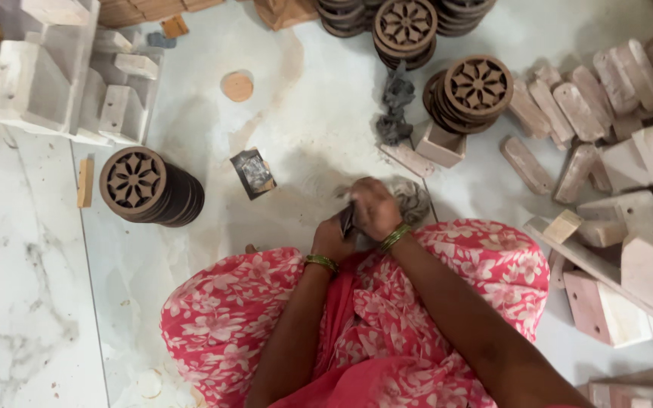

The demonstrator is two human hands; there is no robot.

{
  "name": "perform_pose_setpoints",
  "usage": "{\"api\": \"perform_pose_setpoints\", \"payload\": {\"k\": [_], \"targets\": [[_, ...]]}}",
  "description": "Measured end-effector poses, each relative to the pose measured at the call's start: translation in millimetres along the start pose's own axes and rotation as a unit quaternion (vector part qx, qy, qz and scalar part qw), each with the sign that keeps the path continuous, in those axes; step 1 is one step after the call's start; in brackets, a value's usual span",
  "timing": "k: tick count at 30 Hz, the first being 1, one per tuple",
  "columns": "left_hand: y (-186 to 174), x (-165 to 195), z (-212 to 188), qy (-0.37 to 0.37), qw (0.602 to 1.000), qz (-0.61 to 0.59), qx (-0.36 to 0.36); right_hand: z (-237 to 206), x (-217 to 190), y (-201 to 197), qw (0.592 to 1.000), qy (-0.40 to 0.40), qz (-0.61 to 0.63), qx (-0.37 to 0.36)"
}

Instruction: The person sits on the floor and wipes dust off carved round wooden decorative discs using a cloth, working one disc at a time. They place each wiped disc onto a growing stack of finished pieces and pick up the next dusty disc to continue.

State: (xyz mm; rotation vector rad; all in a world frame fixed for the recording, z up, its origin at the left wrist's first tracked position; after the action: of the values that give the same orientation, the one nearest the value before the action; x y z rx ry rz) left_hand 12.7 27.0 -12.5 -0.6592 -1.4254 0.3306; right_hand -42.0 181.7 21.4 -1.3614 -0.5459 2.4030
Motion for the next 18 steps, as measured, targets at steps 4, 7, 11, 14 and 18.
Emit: {"api": "perform_pose_setpoints", "payload": {"k": [4,7,11,14,18], "targets": [[2,-3,-2,0.026,0.999,-0.018,0.01,-2,7,0,0.998,0.037,0.055,0.003],[3,-7,-4,-0.038,0.999,0.003,-0.006,-16,32,7,0.89,0.448,0.055,-0.067],[-1,0,1,0.009,1.0,-0.001,-0.013,-18,35,6,0.882,0.435,0.177,0.027],[-1,0,0,0.012,1.0,-0.009,-0.02,-13,26,0,0.957,0.285,0.029,0.047],[5,-7,-1,0.011,1.0,0.019,-0.021,-7,8,1,0.999,0.027,-0.041,0.009]]}}
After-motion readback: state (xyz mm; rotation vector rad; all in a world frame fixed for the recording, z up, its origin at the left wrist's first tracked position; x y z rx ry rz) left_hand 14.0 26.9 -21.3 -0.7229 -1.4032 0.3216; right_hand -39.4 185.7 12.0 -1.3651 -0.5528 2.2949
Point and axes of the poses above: each hand's wrist, its own z-axis towards the middle knuckle, its own y-axis out of the palm, x = y × z, the point moved 3 cm from there along z, towards the middle knuckle, and after that the axes turned 3 degrees about -x, right-handed, at the moved point
